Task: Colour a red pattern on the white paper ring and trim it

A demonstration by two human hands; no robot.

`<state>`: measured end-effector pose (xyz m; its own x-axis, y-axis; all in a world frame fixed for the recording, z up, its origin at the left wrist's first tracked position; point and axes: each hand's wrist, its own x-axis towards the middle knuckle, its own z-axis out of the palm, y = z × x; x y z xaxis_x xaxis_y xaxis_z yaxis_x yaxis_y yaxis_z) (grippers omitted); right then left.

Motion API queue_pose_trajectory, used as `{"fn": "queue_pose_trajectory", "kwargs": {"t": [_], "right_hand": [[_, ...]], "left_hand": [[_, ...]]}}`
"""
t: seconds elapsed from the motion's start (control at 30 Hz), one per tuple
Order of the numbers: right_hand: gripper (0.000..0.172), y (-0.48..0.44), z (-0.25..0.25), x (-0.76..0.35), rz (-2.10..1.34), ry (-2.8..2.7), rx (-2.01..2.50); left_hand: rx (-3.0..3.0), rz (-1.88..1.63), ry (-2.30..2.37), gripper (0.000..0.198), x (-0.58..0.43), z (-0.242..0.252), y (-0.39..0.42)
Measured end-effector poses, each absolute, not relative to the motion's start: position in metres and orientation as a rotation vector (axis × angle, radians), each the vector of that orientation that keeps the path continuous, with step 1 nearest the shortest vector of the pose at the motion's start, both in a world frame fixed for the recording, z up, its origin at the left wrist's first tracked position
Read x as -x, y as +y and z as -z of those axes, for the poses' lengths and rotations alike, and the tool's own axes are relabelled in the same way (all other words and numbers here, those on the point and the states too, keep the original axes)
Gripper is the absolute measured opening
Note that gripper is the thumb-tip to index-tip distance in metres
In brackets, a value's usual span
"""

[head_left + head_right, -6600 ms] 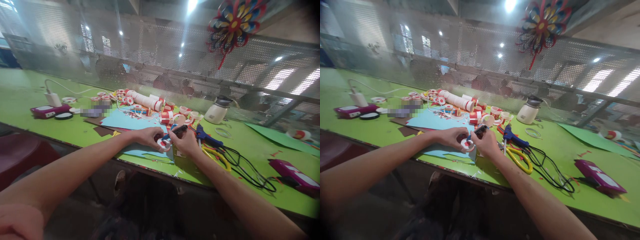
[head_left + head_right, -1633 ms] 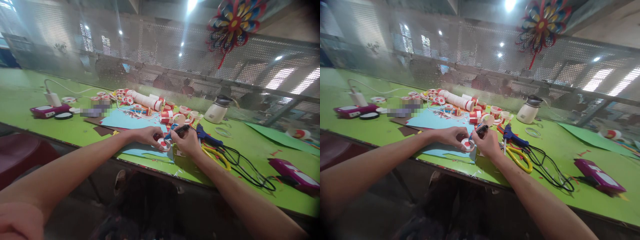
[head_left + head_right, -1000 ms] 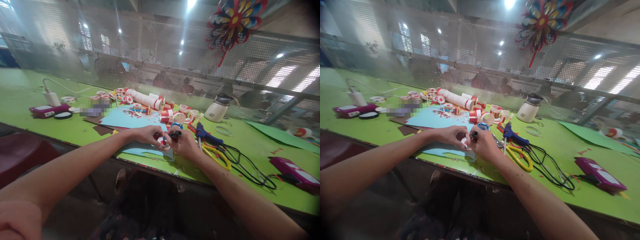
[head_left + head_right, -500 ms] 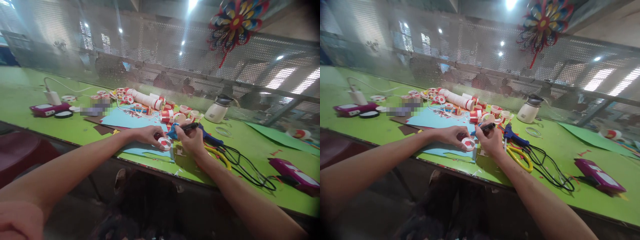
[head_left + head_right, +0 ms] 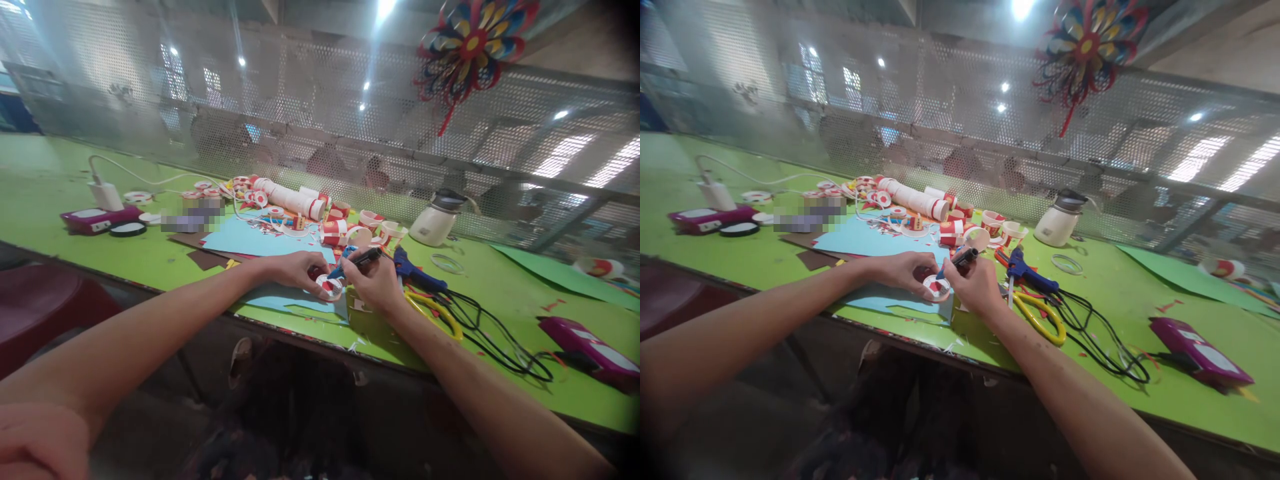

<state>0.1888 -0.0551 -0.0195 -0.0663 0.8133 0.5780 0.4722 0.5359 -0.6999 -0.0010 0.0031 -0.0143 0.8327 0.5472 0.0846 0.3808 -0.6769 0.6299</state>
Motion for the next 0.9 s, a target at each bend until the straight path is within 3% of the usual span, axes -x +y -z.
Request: {"fn": "queue_pose_trajectory", "kwargs": {"t": [0.9], "right_hand": [[0.020, -0.0542, 0.0163, -0.1872, -0.365, -1.739, 1.189]], "left_hand": [[-2.384, -0.359, 0.671, 0.043, 0.0016, 0.0182, 0.0069]]}}
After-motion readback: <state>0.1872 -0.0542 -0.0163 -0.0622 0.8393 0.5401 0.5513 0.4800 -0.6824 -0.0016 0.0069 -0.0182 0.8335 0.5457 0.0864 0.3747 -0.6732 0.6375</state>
